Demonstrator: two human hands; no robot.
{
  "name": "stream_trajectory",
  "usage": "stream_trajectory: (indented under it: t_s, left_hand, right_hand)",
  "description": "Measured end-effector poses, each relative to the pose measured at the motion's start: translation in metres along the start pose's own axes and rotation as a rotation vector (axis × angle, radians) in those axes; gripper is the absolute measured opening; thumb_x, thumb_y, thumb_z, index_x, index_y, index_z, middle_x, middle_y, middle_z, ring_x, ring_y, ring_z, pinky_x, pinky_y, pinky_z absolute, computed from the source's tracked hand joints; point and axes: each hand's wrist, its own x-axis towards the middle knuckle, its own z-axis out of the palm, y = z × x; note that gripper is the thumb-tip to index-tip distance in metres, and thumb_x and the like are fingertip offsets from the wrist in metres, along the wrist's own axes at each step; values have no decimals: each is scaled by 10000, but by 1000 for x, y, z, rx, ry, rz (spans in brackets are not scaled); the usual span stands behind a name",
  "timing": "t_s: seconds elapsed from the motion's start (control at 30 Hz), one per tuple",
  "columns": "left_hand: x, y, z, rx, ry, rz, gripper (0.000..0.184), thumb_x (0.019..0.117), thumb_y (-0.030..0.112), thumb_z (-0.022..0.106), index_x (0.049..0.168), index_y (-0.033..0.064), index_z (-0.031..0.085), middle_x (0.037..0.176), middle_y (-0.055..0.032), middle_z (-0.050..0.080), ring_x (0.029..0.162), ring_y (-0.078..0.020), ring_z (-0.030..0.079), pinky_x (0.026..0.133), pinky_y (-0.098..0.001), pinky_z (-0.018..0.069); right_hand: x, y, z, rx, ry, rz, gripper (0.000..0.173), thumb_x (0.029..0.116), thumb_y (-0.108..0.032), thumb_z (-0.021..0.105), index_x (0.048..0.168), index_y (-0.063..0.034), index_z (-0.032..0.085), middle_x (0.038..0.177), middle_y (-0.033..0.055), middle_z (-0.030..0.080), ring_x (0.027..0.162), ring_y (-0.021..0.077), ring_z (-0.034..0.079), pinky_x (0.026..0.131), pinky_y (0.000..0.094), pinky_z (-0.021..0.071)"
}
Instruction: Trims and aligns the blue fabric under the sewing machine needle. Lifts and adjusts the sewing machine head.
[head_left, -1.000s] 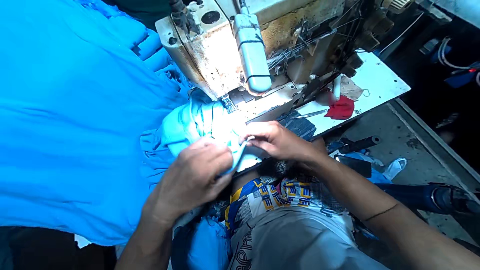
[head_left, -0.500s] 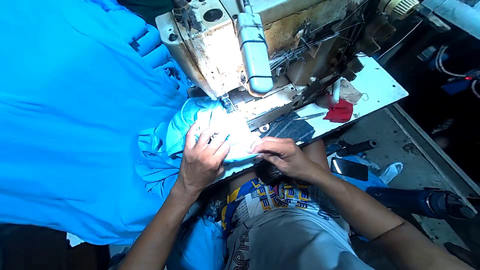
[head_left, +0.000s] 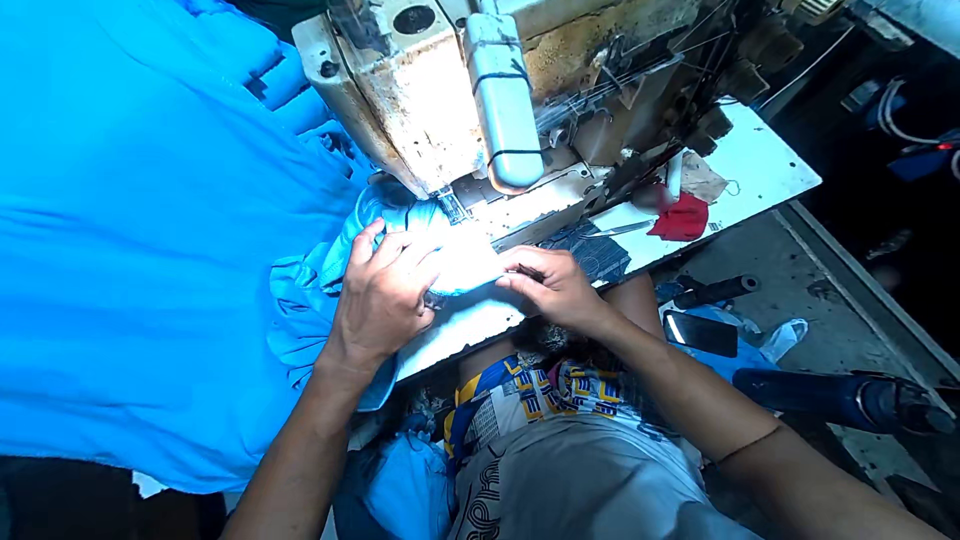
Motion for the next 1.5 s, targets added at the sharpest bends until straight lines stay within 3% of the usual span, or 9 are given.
stream_trajectory:
  t_s: [0.17, 0.3, 0.4, 0.7, 0.9, 1.1, 1.27, 1.4, 1.5]
  left_hand:
    - [3, -1, -10, -49, 41, -45, 298, 930, 126, 570, 1171, 74, 736, 1299, -97, 686, 1257, -306, 611, 1139, -550, 393]
    - [-1, -2, -3, -125, 95, -24, 203, 946, 99, 587, 1028, 74, 772, 1080, -86, 731, 1180, -309, 623, 1142, -519, 388]
    - [0, -1, -3, -97, 87, -31, 183, 924, 82, 582, 970, 59, 758, 1021, -95, 725, 1156, -322, 628, 1137, -529, 386]
    - [3, -5, -3, -94, 88, -70, 213, 925, 99, 586, 1033, 79, 769, 1075, -81, 730, 1186, -304, 630, 1147, -549, 376]
    - [-5, 6, -4, -119, 106, -140, 276, 949, 126, 573, 1148, 124, 763, 1265, -51, 705, 1280, -268, 595, 1174, -532, 357]
    - [-3, 2, 4, -88, 148, -153, 247, 939, 90, 563, 1073, 103, 770, 1170, -65, 729, 1219, -284, 624, 1153, -528, 374]
    - [2, -3, 9, -103, 173, -172, 223, 931, 105, 575, 1051, 71, 760, 1187, -80, 727, 1222, -280, 631, 1140, -508, 401]
    - [2, 0, 18, -87, 212, -195, 253, 917, 104, 575, 1092, 73, 756, 1216, -79, 724, 1230, -279, 630, 1141, -507, 400]
    - [-1, 7, 25, -80, 275, -214, 273, 898, 140, 612, 1127, 87, 752, 1218, -84, 718, 1242, -292, 613, 1138, -514, 392]
  right_hand:
    - [14, -1, 4, 17, 21, 62, 64, 983, -62, 665, 1008, -19, 705, 937, 54, 690, 771, 102, 649, 692, 273, 578]
    - [16, -4, 6, -12, 33, 60, 69, 990, -49, 649, 1025, -23, 702, 948, 52, 694, 781, 98, 654, 697, 266, 578]
    - [15, -3, 8, -36, 45, 47, 71, 989, -40, 646, 1022, -24, 706, 954, 54, 695, 789, 100, 653, 706, 268, 577]
    - [20, 0, 12, -50, 76, 9, 95, 971, 2, 650, 1043, -6, 711, 990, 71, 706, 837, 104, 670, 756, 269, 592]
    - [23, 2, 12, -58, 89, -10, 109, 965, 17, 647, 1044, -6, 718, 992, 73, 711, 845, 105, 673, 771, 268, 591]
    - [23, 4, 13, -64, 93, -20, 112, 961, 20, 651, 1042, -4, 724, 995, 73, 717, 861, 106, 680, 788, 272, 595]
    - [27, 1, 14, -71, 103, 10, 126, 957, 7, 661, 1068, -8, 718, 956, 66, 713, 781, 98, 657, 707, 263, 578]
    - [31, -5, 17, -93, 101, 45, 136, 963, -12, 661, 1087, -39, 710, 939, 51, 697, 712, 98, 624, 626, 259, 557]
    - [32, -4, 18, -118, 107, 20, 143, 960, -12, 659, 1092, -37, 707, 945, 59, 699, 739, 106, 641, 653, 272, 568]
